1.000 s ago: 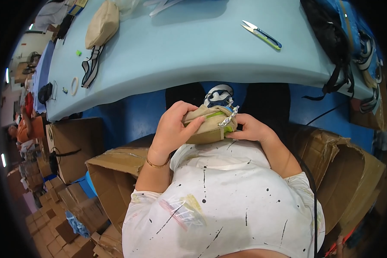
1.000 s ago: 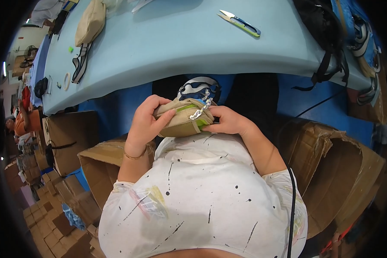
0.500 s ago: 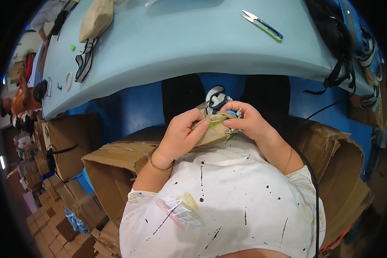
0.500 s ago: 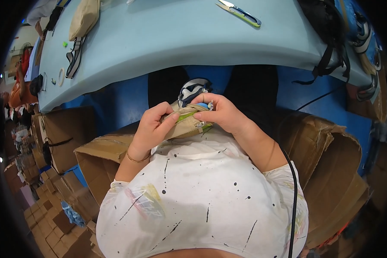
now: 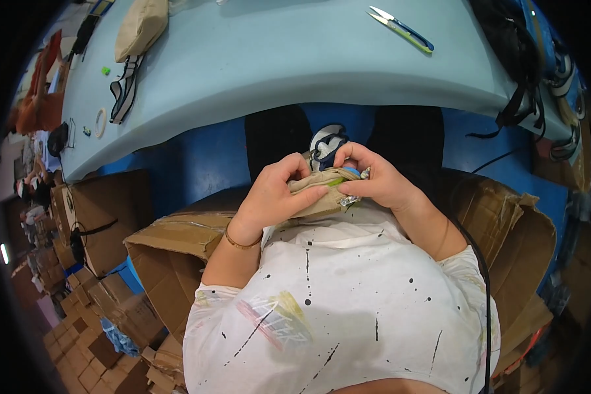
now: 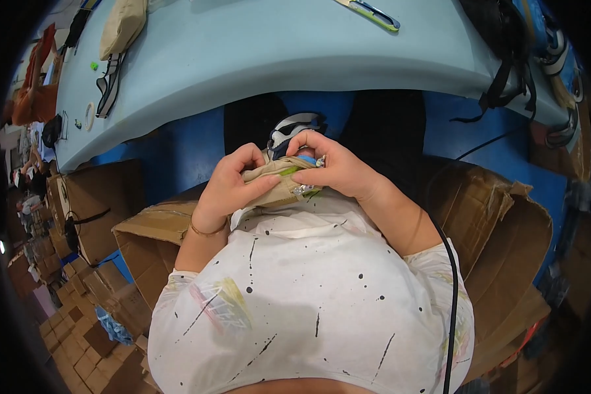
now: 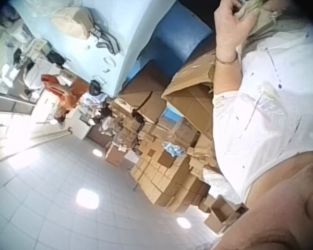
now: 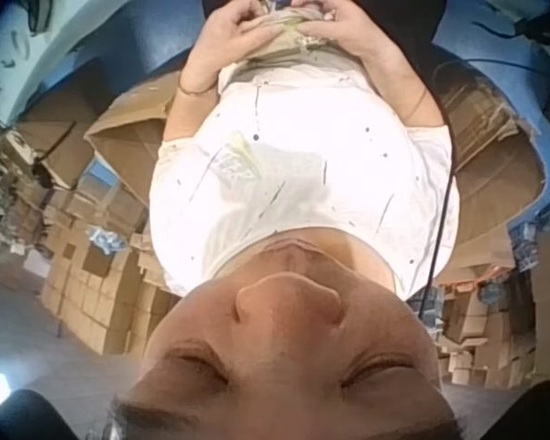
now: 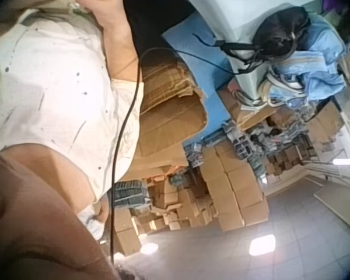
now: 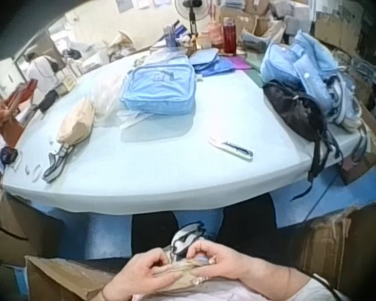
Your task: Inspecting a small crossbody bag, trimming loose threads with snips, and checking the shoulder strap.
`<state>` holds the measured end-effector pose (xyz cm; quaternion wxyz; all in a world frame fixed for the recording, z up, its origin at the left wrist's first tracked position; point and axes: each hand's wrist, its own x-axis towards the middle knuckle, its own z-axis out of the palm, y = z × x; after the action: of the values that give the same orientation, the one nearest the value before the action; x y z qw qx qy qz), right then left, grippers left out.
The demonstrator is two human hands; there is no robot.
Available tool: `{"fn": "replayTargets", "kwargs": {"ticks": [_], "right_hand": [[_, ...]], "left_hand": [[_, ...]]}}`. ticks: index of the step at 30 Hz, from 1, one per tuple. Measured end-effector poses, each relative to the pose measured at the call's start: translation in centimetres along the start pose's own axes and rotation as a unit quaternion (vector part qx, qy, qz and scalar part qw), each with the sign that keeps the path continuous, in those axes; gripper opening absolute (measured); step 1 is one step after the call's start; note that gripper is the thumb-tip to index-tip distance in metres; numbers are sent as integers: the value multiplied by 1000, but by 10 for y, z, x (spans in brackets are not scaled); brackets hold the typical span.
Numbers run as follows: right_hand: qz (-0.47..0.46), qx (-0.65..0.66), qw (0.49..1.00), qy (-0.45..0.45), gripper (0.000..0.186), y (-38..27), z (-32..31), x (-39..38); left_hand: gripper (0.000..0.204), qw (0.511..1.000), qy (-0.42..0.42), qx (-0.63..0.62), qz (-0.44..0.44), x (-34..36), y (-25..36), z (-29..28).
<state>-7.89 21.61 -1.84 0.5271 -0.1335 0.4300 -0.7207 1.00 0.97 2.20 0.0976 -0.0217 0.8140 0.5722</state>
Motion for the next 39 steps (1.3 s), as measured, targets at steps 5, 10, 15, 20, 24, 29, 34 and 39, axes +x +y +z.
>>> {"fn": "replayTargets", "kwargs": {"ticks": [5,10,15,20,24,29,34,39], "right_hand": [[0,-50,999,-15,38,-3,1,-3],[4,-43,998,-42,41,3,-6,-5],[10,-41,998,-56,42,3,-9,-4],[-37,-99,993,-57,45,4,-7,-2],[-99,-119,988,-24,43,4,-7,-3],[-213,-380,900,23,19,-12,-7,-3],[-341,-531,775,36,13,-18,-7,-1],[-368,-546,752,39,14,-14,-2,0]], "left_hand": [[24,992,-51,-90,-70,2,-5,0],[19,967,-70,-206,-133,1,-5,-1],[16,947,-74,-264,-165,0,-9,-1],[15,940,-71,-288,-166,-2,-20,-2],[14,938,-55,-298,-169,-4,-21,1],[17,949,-37,-295,-106,-3,-16,8],[17,959,-39,-271,-75,-4,-12,11],[12,971,-56,-222,-69,1,-15,15]]}}
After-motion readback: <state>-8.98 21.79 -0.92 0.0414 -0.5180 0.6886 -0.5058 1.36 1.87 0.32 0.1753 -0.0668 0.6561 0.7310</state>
